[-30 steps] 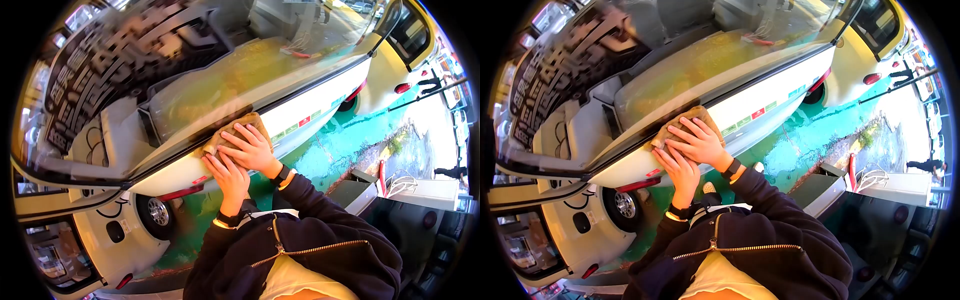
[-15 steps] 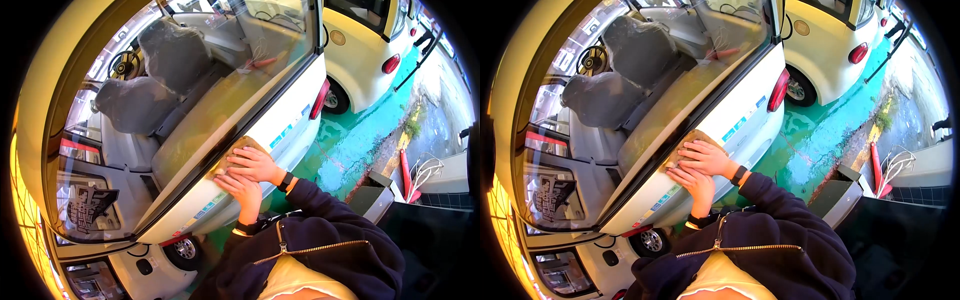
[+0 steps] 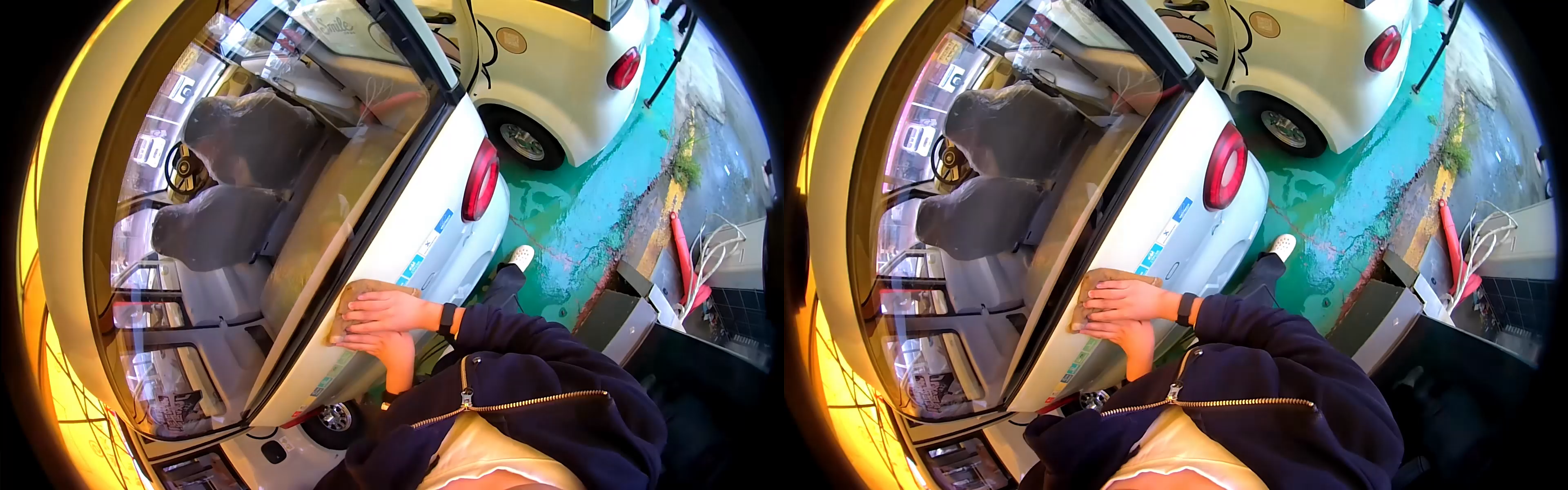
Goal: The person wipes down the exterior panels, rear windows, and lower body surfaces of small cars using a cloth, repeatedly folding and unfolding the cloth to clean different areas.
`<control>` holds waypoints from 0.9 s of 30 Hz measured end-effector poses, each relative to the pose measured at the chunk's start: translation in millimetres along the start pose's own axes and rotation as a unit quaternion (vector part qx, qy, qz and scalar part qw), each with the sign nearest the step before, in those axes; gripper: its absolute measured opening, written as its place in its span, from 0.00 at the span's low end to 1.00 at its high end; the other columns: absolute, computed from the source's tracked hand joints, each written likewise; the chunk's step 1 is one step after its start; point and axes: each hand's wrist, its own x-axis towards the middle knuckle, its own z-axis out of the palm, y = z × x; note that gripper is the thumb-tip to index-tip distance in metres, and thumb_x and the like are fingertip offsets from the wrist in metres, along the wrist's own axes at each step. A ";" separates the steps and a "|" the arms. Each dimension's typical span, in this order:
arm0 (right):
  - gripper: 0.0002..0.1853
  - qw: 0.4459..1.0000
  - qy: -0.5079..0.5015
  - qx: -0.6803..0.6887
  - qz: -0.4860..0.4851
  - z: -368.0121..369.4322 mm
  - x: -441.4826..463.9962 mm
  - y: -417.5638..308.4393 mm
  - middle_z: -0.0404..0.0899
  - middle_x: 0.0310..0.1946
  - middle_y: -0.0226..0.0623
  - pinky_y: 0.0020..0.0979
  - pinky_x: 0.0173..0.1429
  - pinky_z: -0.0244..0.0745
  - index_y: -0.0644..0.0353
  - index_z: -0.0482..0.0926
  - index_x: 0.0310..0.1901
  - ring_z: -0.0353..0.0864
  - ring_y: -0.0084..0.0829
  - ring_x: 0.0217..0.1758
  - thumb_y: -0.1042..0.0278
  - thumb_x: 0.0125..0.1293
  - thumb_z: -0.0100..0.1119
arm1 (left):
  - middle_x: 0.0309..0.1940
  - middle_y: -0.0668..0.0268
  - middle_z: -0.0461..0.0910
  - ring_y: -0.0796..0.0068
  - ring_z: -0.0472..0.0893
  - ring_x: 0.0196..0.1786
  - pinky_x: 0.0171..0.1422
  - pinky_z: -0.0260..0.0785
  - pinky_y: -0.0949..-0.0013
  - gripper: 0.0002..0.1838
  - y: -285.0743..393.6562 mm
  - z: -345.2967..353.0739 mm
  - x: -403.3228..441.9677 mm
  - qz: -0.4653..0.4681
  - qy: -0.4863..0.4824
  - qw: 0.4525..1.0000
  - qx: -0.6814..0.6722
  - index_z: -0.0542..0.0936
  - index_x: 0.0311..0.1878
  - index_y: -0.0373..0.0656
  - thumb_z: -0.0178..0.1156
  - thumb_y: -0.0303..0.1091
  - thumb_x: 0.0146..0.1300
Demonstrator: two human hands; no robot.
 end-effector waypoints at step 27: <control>0.22 0.970 -0.133 -0.109 0.170 -257.7 -105.6 168.7 0.72 0.49 0.46 0.32 0.44 0.74 0.58 0.72 0.52 0.73 0.36 0.37 0.71 0.51 0.55 | 0.65 0.49 0.55 0.36 0.55 0.69 0.67 0.48 0.29 0.23 278.8 22.8 80.2 0.163 0.147 0.974 -0.051 0.63 0.57 0.31 0.51 0.37 0.65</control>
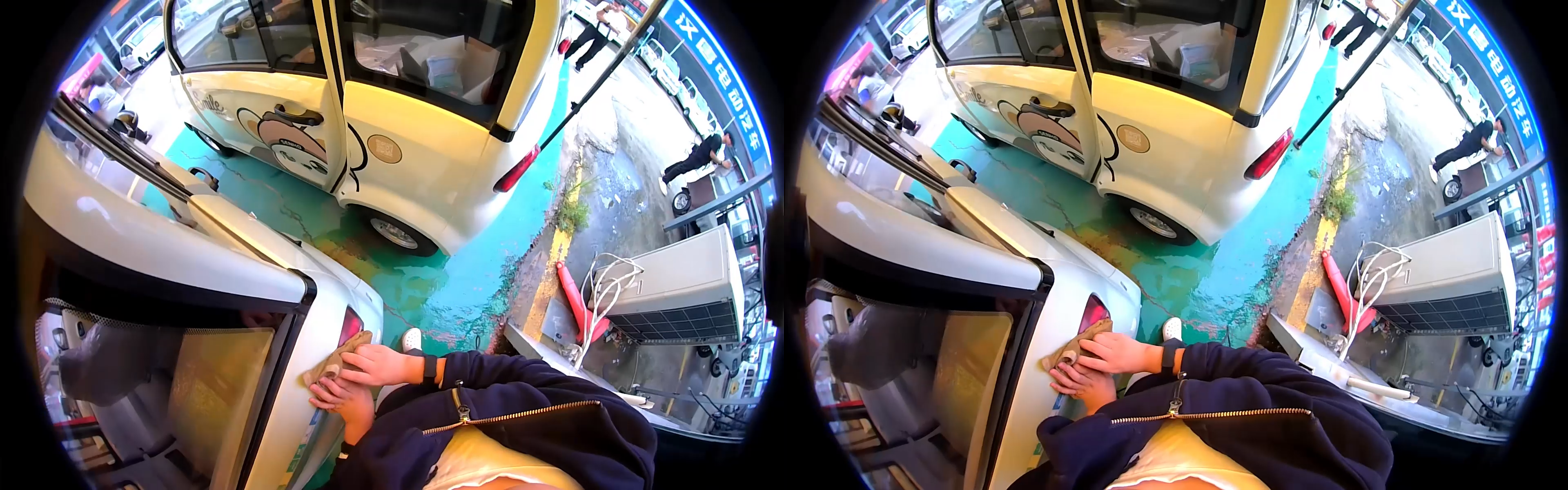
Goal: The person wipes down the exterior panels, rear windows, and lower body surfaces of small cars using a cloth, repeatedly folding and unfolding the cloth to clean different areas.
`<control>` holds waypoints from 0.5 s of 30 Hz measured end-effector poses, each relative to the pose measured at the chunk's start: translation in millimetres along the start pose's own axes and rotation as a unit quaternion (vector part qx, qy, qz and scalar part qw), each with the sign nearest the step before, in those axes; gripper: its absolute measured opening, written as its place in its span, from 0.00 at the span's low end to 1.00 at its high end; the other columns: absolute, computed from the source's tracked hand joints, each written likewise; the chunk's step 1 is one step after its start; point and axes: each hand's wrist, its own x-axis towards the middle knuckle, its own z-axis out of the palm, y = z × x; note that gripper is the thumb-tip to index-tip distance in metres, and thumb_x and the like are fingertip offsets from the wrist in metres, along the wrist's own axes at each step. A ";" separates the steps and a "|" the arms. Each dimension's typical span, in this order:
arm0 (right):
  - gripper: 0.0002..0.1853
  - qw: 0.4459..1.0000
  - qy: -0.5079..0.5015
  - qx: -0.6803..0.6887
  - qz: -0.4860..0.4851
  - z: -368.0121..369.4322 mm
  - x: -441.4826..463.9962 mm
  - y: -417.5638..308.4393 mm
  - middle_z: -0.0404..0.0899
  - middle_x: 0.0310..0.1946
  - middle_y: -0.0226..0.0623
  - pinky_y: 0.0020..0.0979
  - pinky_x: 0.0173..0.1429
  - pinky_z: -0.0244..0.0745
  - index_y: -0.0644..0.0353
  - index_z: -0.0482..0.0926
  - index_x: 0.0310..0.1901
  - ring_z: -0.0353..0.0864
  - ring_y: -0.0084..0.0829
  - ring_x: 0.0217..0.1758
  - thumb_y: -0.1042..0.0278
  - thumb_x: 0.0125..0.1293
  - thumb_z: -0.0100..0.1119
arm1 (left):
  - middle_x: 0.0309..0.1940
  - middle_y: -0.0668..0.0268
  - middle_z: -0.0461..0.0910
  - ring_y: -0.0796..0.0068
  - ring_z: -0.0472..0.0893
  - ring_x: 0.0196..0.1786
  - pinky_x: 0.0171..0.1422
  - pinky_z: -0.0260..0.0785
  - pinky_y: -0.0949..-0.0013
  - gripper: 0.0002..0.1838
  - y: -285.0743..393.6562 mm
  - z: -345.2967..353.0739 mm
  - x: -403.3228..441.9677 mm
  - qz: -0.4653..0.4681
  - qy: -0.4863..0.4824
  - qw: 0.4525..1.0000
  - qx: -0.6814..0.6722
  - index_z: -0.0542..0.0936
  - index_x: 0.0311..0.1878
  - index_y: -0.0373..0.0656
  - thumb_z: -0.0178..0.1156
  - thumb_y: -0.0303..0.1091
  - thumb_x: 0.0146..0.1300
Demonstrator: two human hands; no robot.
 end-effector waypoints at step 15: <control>0.19 0.971 0.166 0.012 0.172 -111.4 -36.5 148.3 0.76 0.43 0.41 0.36 0.45 0.76 0.61 0.74 0.45 0.78 0.42 0.41 0.74 0.49 0.63 | 0.70 0.46 0.49 0.40 0.54 0.67 0.70 0.51 0.48 0.34 144.7 -5.8 161.2 0.089 -0.070 0.909 -0.401 0.74 0.61 0.48 0.57 0.16 0.47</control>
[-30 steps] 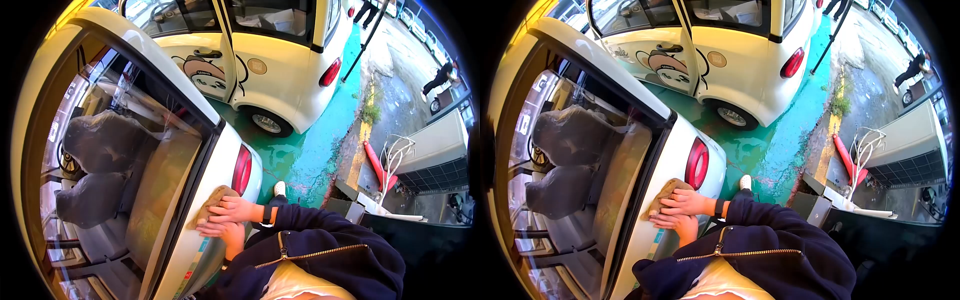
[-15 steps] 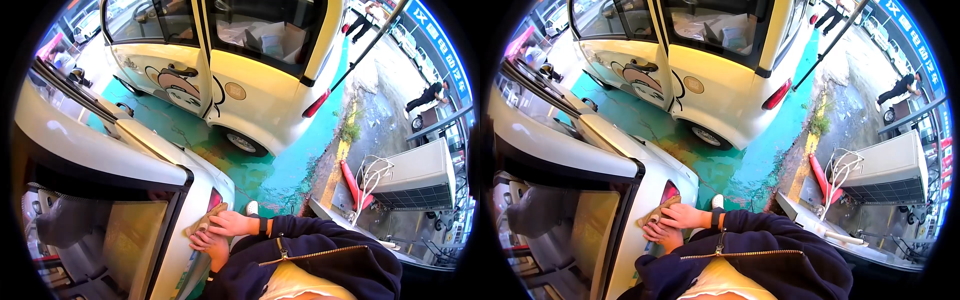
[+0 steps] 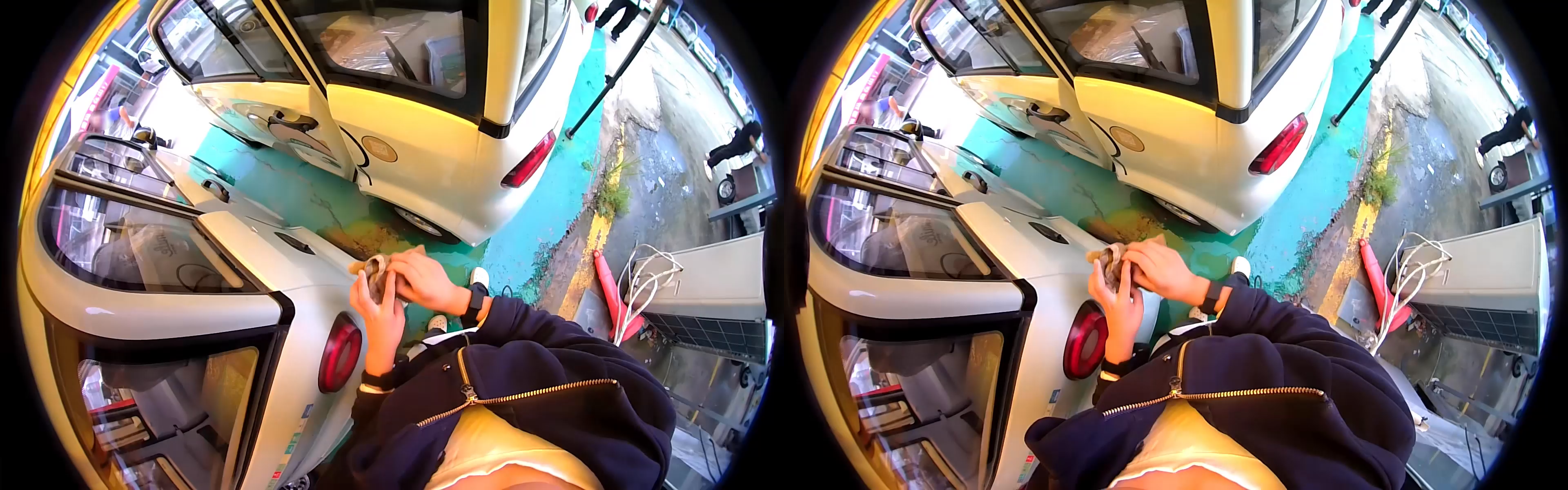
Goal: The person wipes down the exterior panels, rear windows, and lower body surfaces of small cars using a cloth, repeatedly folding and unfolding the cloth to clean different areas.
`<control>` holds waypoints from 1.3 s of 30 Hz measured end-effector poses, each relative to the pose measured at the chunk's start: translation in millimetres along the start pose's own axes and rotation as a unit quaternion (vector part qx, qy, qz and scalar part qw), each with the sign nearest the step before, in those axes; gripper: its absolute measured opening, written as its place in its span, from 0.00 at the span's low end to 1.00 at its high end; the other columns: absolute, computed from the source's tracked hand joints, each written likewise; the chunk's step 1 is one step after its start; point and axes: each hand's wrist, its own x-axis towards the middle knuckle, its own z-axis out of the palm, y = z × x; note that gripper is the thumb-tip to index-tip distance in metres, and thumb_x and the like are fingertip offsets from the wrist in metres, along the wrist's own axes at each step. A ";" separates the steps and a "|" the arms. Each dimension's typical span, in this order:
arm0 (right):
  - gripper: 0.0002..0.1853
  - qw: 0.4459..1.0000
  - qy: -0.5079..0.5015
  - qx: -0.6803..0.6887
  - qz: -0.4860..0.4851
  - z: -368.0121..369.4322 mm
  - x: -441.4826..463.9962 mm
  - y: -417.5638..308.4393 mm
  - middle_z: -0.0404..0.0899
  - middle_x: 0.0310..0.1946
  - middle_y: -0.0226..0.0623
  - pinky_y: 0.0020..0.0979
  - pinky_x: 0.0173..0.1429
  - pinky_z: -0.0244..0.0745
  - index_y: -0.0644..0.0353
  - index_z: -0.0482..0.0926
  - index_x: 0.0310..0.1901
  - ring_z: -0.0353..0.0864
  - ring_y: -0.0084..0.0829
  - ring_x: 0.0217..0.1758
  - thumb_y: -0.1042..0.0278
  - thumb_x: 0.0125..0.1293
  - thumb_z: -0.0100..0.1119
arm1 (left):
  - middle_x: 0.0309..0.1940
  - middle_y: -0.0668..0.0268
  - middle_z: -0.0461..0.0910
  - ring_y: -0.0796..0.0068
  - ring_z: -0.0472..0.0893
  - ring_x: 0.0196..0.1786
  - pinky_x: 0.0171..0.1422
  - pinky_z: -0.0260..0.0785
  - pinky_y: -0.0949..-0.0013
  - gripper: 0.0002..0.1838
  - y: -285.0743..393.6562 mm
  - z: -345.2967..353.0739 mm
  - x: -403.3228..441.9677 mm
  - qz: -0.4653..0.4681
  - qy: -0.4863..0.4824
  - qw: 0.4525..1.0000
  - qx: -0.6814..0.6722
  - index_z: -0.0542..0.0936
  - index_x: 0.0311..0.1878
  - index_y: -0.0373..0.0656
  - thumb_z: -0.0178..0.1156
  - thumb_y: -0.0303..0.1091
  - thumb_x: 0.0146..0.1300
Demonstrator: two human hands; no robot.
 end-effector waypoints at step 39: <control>0.13 0.972 0.182 -0.092 -0.118 -249.7 167.4 201.4 0.71 0.45 0.41 0.39 0.50 0.70 0.62 0.73 0.29 0.70 0.47 0.49 0.84 0.37 0.60 | 0.50 0.61 0.68 0.58 0.71 0.50 0.53 0.66 0.60 0.26 112.8 115.9 309.8 0.332 0.270 0.892 -0.145 0.77 0.49 0.57 0.70 0.29 0.44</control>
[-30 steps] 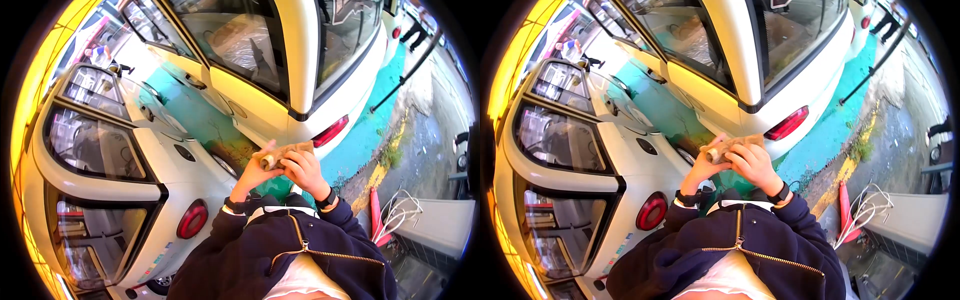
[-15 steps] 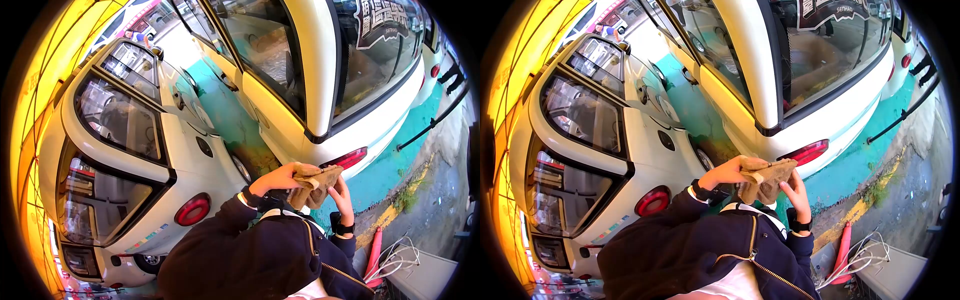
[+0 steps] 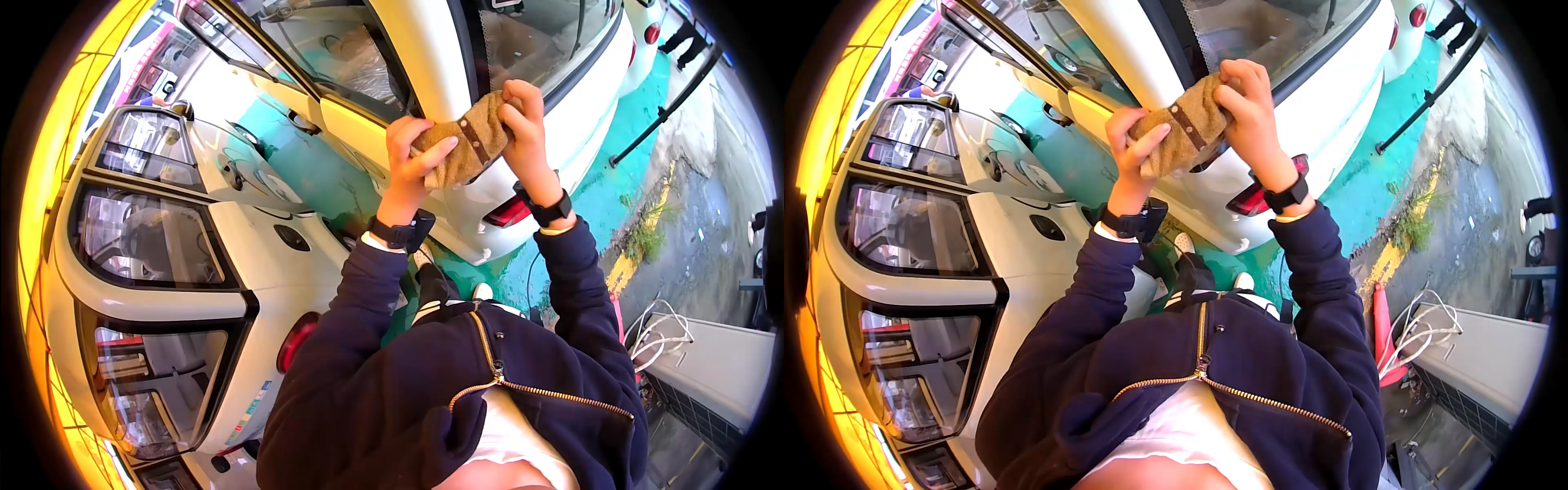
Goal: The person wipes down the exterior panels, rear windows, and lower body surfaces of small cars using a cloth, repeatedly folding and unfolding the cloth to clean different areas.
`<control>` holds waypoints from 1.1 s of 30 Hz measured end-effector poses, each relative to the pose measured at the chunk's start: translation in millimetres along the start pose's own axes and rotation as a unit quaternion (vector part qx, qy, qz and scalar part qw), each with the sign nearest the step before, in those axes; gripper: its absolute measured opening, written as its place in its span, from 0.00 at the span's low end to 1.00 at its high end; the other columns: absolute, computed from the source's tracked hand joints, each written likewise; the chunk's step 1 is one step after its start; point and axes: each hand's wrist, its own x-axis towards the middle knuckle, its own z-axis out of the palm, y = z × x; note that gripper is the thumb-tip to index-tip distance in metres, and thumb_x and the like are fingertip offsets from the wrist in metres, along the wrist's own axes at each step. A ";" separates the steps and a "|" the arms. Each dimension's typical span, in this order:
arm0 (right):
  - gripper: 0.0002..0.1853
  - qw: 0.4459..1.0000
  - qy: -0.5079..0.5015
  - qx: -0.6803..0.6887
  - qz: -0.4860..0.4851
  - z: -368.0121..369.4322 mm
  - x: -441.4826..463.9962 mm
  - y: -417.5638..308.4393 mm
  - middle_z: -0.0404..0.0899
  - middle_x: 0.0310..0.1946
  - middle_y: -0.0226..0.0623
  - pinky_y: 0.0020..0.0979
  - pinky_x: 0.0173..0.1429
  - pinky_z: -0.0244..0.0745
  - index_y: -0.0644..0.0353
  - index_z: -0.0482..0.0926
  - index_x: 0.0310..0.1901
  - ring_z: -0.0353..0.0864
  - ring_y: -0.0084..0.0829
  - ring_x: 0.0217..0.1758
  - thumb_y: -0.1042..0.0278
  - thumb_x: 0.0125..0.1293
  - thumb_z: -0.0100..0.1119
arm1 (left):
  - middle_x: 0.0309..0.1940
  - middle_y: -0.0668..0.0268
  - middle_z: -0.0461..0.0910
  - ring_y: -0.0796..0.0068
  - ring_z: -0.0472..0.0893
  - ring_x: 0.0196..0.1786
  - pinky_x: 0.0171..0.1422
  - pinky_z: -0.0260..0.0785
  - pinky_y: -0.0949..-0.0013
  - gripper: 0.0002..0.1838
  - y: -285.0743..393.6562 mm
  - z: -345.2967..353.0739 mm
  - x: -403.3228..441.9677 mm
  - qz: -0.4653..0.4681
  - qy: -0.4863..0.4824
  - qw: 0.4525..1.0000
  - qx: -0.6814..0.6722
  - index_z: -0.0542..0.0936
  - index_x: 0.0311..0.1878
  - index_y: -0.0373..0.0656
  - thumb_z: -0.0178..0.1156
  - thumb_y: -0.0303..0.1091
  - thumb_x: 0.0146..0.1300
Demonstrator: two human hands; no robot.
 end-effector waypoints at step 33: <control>0.14 0.993 0.055 -0.105 -0.010 -22.4 -69.7 -42.5 0.73 0.35 0.31 0.35 0.40 0.73 0.56 0.78 0.22 0.74 0.40 0.45 0.79 0.26 0.63 | 0.48 0.57 0.75 0.55 0.75 0.49 0.54 0.68 0.59 0.19 52.1 0.6 -56.3 -0.212 0.006 0.976 -0.046 0.79 0.42 0.45 0.67 0.22 0.43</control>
